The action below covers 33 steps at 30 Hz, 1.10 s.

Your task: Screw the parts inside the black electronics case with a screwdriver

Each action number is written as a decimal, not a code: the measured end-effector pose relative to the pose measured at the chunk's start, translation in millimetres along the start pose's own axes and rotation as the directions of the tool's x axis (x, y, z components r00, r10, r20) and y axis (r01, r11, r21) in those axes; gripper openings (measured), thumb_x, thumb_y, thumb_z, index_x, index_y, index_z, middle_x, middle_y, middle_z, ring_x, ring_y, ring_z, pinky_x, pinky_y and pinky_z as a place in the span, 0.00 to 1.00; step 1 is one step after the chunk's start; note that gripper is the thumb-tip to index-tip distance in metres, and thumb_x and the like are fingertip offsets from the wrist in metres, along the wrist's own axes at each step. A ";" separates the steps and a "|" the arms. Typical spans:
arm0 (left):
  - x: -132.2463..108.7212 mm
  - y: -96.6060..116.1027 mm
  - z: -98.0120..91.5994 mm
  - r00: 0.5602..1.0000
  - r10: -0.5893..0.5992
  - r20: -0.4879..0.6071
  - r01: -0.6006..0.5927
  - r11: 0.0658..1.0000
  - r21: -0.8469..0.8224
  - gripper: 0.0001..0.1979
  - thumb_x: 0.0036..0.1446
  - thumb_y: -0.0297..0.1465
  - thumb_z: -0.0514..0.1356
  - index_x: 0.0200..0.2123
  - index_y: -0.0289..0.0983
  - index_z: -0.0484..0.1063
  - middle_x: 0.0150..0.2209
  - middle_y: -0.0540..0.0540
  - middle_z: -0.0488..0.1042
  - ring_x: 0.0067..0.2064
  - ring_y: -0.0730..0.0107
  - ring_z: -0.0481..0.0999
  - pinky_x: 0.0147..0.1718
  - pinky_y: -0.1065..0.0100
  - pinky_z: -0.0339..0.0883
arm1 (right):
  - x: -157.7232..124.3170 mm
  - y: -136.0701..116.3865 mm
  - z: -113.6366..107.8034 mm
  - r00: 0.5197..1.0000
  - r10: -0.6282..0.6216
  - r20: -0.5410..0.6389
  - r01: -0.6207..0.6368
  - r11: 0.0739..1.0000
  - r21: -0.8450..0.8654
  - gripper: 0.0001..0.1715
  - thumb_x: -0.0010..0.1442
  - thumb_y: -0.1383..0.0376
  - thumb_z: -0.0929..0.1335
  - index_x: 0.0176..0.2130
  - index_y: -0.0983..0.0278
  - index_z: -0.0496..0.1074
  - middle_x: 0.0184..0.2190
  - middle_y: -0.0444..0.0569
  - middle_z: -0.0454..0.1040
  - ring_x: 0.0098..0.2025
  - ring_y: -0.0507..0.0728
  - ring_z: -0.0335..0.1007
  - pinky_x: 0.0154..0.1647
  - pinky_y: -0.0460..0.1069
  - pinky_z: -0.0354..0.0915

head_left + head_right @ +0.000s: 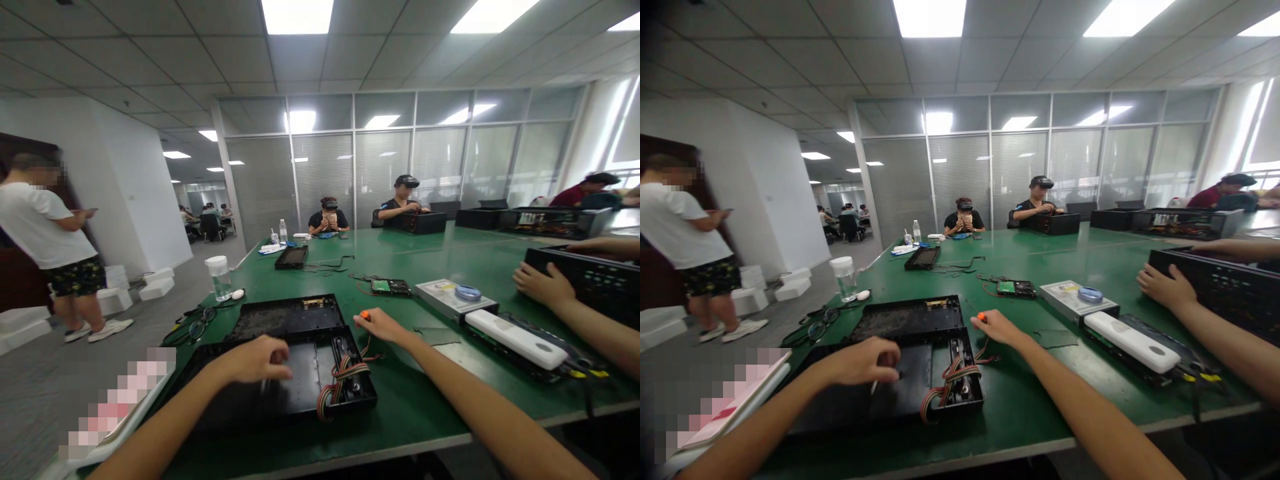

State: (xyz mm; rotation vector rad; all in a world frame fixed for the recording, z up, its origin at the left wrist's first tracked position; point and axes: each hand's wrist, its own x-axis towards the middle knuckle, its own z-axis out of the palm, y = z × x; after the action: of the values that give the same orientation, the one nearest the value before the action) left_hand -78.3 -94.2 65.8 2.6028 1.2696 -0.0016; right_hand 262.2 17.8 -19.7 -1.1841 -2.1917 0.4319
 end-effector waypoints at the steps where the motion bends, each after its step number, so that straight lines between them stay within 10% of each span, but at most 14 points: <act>1: 15.2 -6.6 -2.3 0.990 0.010 -0.138 0.000 0.997 0.073 0.20 0.53 0.46 0.53 0.41 0.36 0.67 0.38 0.46 0.71 0.38 0.66 0.70 0.37 0.70 0.62 | -0.8 -7.7 4.2 0.999 -0.013 0.040 0.013 1.000 -0.012 0.28 0.57 0.50 0.58 0.24 0.68 0.71 0.17 0.43 0.65 0.21 0.50 0.58 0.24 0.44 0.54; 3: 44.1 -20.7 0.5 0.961 0.029 -0.276 0.031 0.978 0.209 0.22 0.55 0.44 0.52 0.47 0.35 0.64 0.45 0.41 0.68 0.46 0.61 0.67 0.44 0.66 0.59 | -2.4 -18.8 9.5 0.996 -0.031 0.078 0.034 0.999 -0.036 0.29 0.57 0.50 0.58 0.21 0.69 0.69 0.15 0.42 0.61 0.19 0.48 0.54 0.22 0.44 0.51; 8: 82.0 -45.8 23.1 0.994 -0.044 -0.105 0.081 0.918 0.388 0.12 0.57 0.36 0.51 0.39 0.36 0.68 0.39 0.41 0.71 0.42 0.61 0.70 0.41 0.64 0.63 | -6.3 -24.7 14.1 0.985 -0.105 0.137 0.112 0.993 -0.046 0.28 0.58 0.51 0.57 0.20 0.68 0.64 0.15 0.40 0.56 0.19 0.47 0.48 0.21 0.43 0.48; 13: 76.5 -38.7 21.9 0.996 -0.047 -0.080 0.076 0.910 0.408 0.15 0.50 0.29 0.57 0.43 0.37 0.66 0.39 0.42 0.71 0.42 0.61 0.71 0.41 0.65 0.64 | -8.7 -25.6 19.2 0.960 -0.200 0.197 0.213 0.976 -0.047 0.26 0.58 0.52 0.58 0.20 0.68 0.64 0.16 0.41 0.59 0.20 0.47 0.50 0.23 0.43 0.50; 16: 68.0 -26.4 16.4 0.977 0.142 -0.158 -0.066 0.910 0.410 0.24 0.46 0.24 0.59 0.49 0.39 0.62 0.46 0.42 0.66 0.46 0.63 0.68 0.44 0.66 0.61 | -9.2 -29.9 18.1 0.966 -0.192 0.174 0.203 0.978 -0.046 0.26 0.58 0.52 0.58 0.22 0.68 0.68 0.17 0.42 0.63 0.20 0.48 0.53 0.23 0.43 0.51; 20: 62.9 -20.2 19.1 0.920 0.352 -0.174 -0.235 0.849 0.474 0.13 0.50 0.24 0.57 0.40 0.40 0.69 0.49 0.44 0.63 0.47 0.64 0.64 0.46 0.64 0.59 | -9.5 -33.0 13.1 0.974 -0.146 0.176 0.145 0.989 0.019 0.27 0.59 0.51 0.57 0.27 0.68 0.72 0.19 0.44 0.67 0.21 0.48 0.58 0.23 0.42 0.54; 33: 65.6 -14.2 25.0 0.880 0.416 -0.230 -0.222 0.787 0.575 0.07 0.55 0.23 0.49 0.35 0.33 0.66 0.41 0.40 0.66 0.44 0.62 0.65 0.44 0.62 0.59 | -8.3 -28.5 7.4 0.985 -0.128 0.118 0.123 0.991 0.044 0.28 0.58 0.51 0.58 0.28 0.68 0.75 0.19 0.44 0.70 0.20 0.49 0.61 0.24 0.43 0.57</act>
State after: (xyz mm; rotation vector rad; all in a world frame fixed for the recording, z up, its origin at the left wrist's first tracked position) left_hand -46.0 -40.4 31.4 3.4169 0.9926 0.2051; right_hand 242.7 -4.7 -12.9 -1.0174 -2.3365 0.4993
